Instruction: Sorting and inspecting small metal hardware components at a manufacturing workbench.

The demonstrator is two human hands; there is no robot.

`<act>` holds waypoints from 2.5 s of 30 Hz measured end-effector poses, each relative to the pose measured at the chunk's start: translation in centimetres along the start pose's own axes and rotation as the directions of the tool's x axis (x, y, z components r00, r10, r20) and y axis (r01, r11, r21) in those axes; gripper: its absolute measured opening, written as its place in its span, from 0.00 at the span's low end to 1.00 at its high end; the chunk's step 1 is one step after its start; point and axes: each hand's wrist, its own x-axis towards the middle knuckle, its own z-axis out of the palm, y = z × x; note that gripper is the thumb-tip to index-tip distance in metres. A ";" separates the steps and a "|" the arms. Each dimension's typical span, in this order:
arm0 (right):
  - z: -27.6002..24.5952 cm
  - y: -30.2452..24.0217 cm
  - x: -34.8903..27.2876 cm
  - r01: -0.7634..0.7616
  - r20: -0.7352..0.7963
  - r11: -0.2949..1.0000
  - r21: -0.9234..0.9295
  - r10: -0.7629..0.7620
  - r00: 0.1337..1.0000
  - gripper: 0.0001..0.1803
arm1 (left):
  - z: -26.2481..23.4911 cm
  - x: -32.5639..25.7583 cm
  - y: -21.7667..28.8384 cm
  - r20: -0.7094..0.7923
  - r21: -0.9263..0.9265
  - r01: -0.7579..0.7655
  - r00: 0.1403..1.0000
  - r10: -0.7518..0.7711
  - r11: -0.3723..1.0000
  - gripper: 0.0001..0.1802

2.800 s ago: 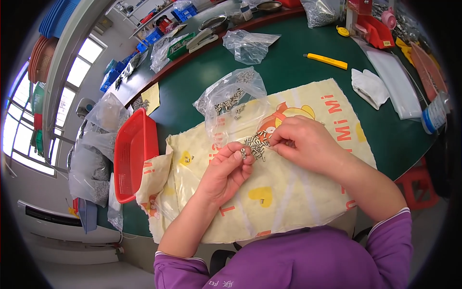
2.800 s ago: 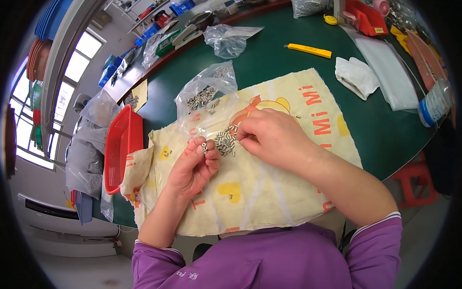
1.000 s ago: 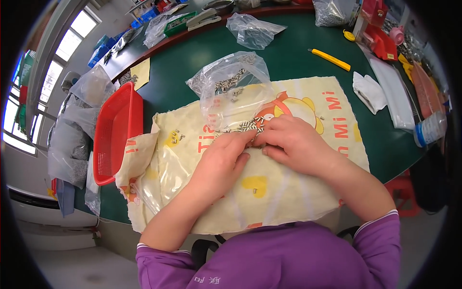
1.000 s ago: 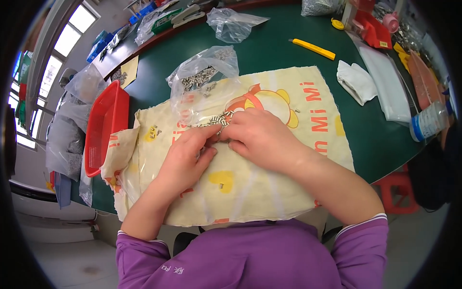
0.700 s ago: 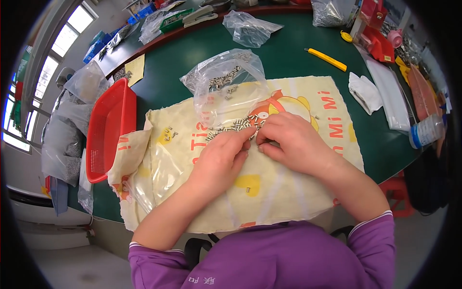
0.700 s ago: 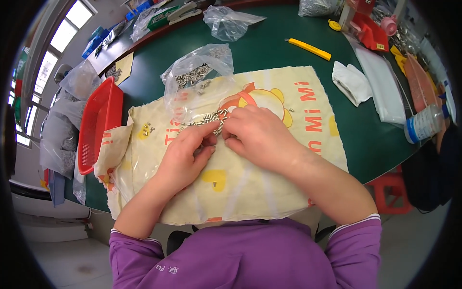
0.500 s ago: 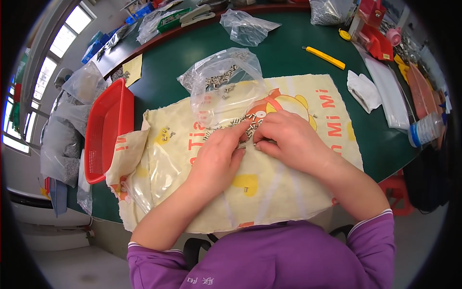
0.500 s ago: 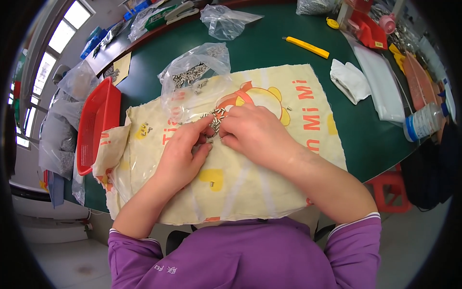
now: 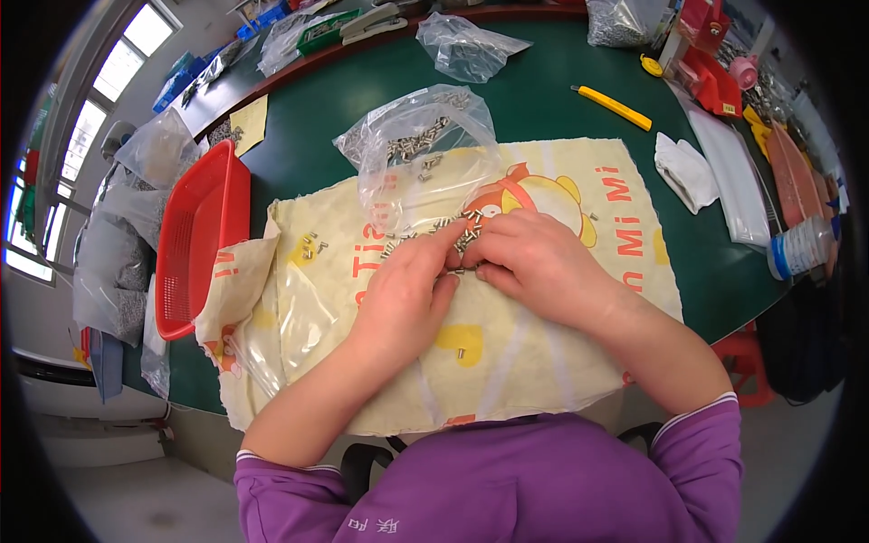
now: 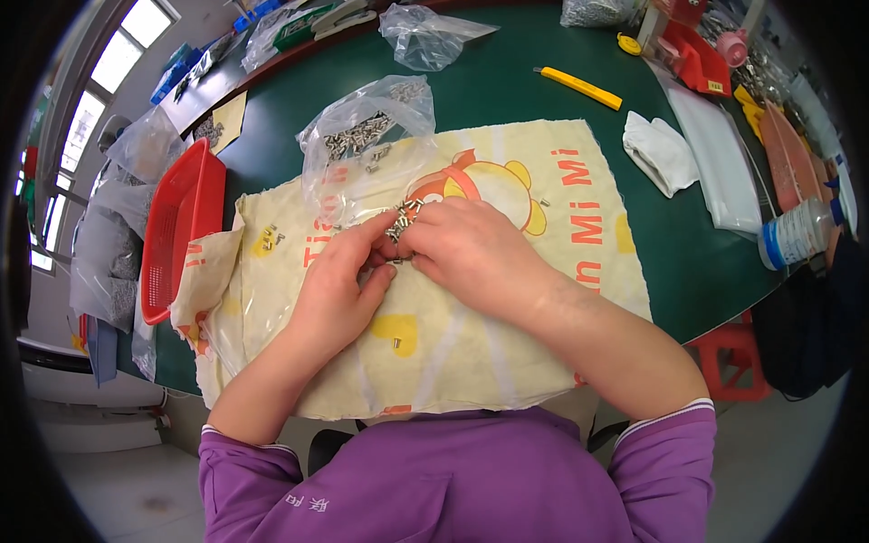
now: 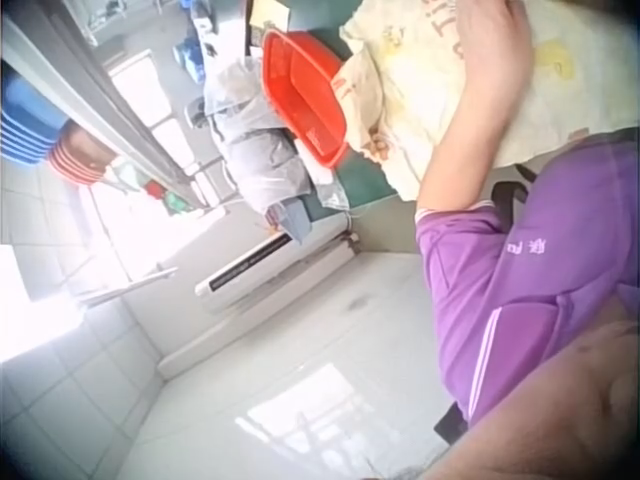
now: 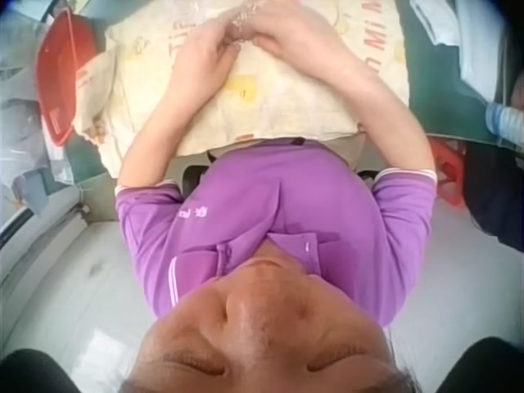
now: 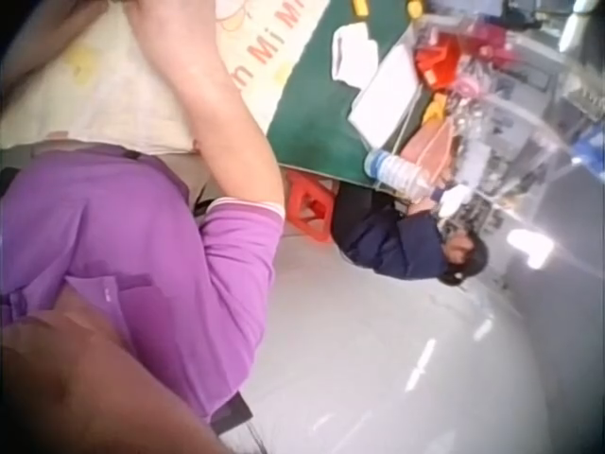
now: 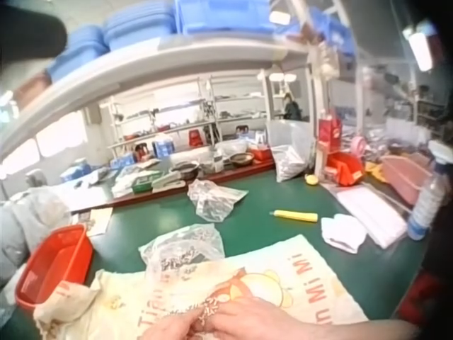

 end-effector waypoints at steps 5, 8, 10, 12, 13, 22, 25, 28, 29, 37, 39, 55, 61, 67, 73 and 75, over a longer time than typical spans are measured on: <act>0.0 -0.2 0.0 -0.032 0.001 0.999 -0.040 0.032 0.999 0.05 | 0.3 0.2 -0.3 -0.035 0.015 -0.077 0.996 0.078 0.997 0.33; -0.4 -0.2 -0.2 -0.067 0.022 0.997 -0.032 0.068 0.997 0.04 | 0.4 0.1 -0.3 0.001 -0.045 -0.056 0.998 0.056 0.997 0.32; -0.5 -0.1 -0.3 -0.093 0.039 0.995 -0.030 0.094 0.995 0.03 | 0.4 -0.1 -0.3 0.004 -0.057 -0.060 0.998 0.061 0.997 0.32; -0.6 0.0 -0.4 -0.091 0.015 0.995 0.028 0.090 0.996 0.05 | 0.4 -0.2 -0.2 0.008 -0.069 -0.064 0.998 0.065 0.996 0.32; -0.6 0.0 -0.4 -0.091 0.016 0.995 0.028 0.090 0.996 0.05 | 0.4 -0.2 -0.1 -0.002 -0.074 -0.050 0.999 0.050 0.996 0.32; -0.8 -0.4 -0.4 -0.189 0.099 0.980 0.069 0.182 0.978 0.08 | 0.5 0.0 -0.4 -0.001 -0.063 -0.098 0.995 0.098 0.993 0.31; -0.8 -0.5 -0.5 -0.165 0.110 0.983 0.081 0.155 0.982 0.08 | 0.5 0.0 -0.4 -0.002 -0.066 -0.113 0.994 0.113 0.991 0.31; -1.0 -0.1 -0.6 -0.132 0.089 0.985 0.112 0.122 0.989 0.07 | 0.3 -0.1 0.0 0.001 -0.080 -0.108 0.994 0.109 0.991 0.32; -1.1 0.1 -0.7 -0.127 0.091 0.987 0.095 0.118 0.989 0.07 | 0.3 -0.1 0.1 0.002 -0.092 -0.107 0.994 0.107 0.990 0.32; -1.3 0.1 -0.7 -0.097 0.109 0.994 0.054 0.091 0.990 0.07 | 0.6 0.1 0.3 0.017 0.029 -0.142 0.990 0.142 0.989 0.32; -1.2 -0.3 -0.5 -0.099 0.125 0.994 0.052 0.092 0.988 0.06 | 0.6 -0.1 0.4 0.017 0.043 -0.124 0.992 0.123 0.991 0.32; -1.0 -0.2 -0.7 -0.125 0.070 0.991 0.036 0.123 0.990 0.07 | 0.1 -0.5 0.9 0.086 -0.183 0.058 0.995 -0.043 0.981 0.39; -0.7 0.0 -0.7 -0.099 0.065 0.992 0.077 0.094 0.993 0.05 | -0.5 -0.6 1.5 0.088 -0.219 0.119 0.991 -0.102 0.968 0.39; -0.2 -0.3 -0.5 -0.098 0.051 0.993 0.073 0.094 0.994 0.04 | -1.3 -0.6 1.0 0.088 -0.077 0.097 0.992 -0.090 0.992 0.37; 0.1 -0.2 -0.5 -0.070 0.017 0.996 0.049 0.069 0.997 0.05 | -1.4 -0.7 0.8 0.090 -0.023 0.060 0.994 -0.058 0.998 0.37; 0.3 -0.3 -0.3 -0.043 0.018 0.997 0.058 0.042 0.999 0.05 | -1.4 -0.7 0.7 0.095 -0.013 0.069 0.993 -0.067 0.998 0.37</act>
